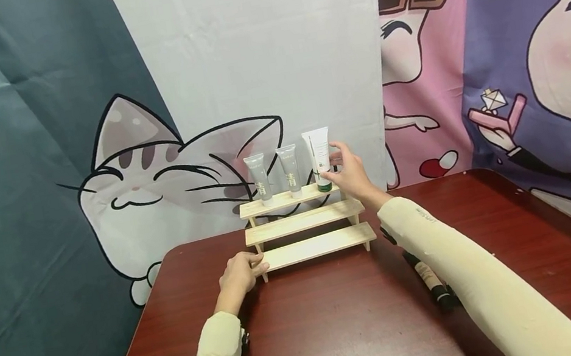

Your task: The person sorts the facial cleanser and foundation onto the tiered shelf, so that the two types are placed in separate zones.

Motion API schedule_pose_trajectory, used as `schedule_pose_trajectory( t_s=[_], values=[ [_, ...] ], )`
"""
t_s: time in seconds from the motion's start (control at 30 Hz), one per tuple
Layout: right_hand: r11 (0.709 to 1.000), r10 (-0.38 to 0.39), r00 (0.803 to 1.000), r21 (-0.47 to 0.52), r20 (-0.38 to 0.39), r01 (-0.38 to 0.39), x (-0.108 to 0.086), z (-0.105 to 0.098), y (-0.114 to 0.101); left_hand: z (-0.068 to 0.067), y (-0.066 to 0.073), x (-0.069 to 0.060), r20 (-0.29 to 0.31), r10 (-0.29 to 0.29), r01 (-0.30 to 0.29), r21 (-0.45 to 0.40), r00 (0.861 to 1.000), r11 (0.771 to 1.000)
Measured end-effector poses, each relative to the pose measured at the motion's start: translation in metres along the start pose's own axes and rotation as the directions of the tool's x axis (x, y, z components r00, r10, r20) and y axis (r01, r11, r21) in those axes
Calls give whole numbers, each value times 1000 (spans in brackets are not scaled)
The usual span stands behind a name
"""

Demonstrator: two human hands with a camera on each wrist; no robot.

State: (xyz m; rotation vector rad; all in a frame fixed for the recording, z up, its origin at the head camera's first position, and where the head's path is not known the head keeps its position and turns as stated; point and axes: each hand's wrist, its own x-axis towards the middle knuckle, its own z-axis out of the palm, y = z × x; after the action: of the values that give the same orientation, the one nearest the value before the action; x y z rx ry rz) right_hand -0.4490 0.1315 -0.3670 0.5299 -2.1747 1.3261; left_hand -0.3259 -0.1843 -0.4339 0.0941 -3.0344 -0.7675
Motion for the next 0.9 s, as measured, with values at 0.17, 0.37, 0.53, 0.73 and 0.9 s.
schedule_pose_trajectory(
  t_s=[0.17, 0.37, 0.53, 0.73, 0.9],
  values=[
    [1000, 6, 1000, -15, 31, -6, -9, -10, 7, 1, 0, 1, -3, -3, 3, -1, 1000, 1000],
    [999, 45, 995, -22, 84, -43, -22, -25, 8, 1, 0, 0, 1, -5, 5, 2, 1000, 1000],
    [998, 37, 994, -64, 106, -31, -33, -36, 7, 0, 0, -1, 3, -11, 11, 3, 1000, 1000],
    [990, 72, 988, -128, 134, -55, -47, -51, 5, -1, -1, -1, 5, -11, 11, -5, 1000, 1000],
    [982, 101, 980, -176, 172, -70, -60, -63, 2, 0, -1, -1, 5, -4, 4, -4, 1000, 1000]
  ],
)
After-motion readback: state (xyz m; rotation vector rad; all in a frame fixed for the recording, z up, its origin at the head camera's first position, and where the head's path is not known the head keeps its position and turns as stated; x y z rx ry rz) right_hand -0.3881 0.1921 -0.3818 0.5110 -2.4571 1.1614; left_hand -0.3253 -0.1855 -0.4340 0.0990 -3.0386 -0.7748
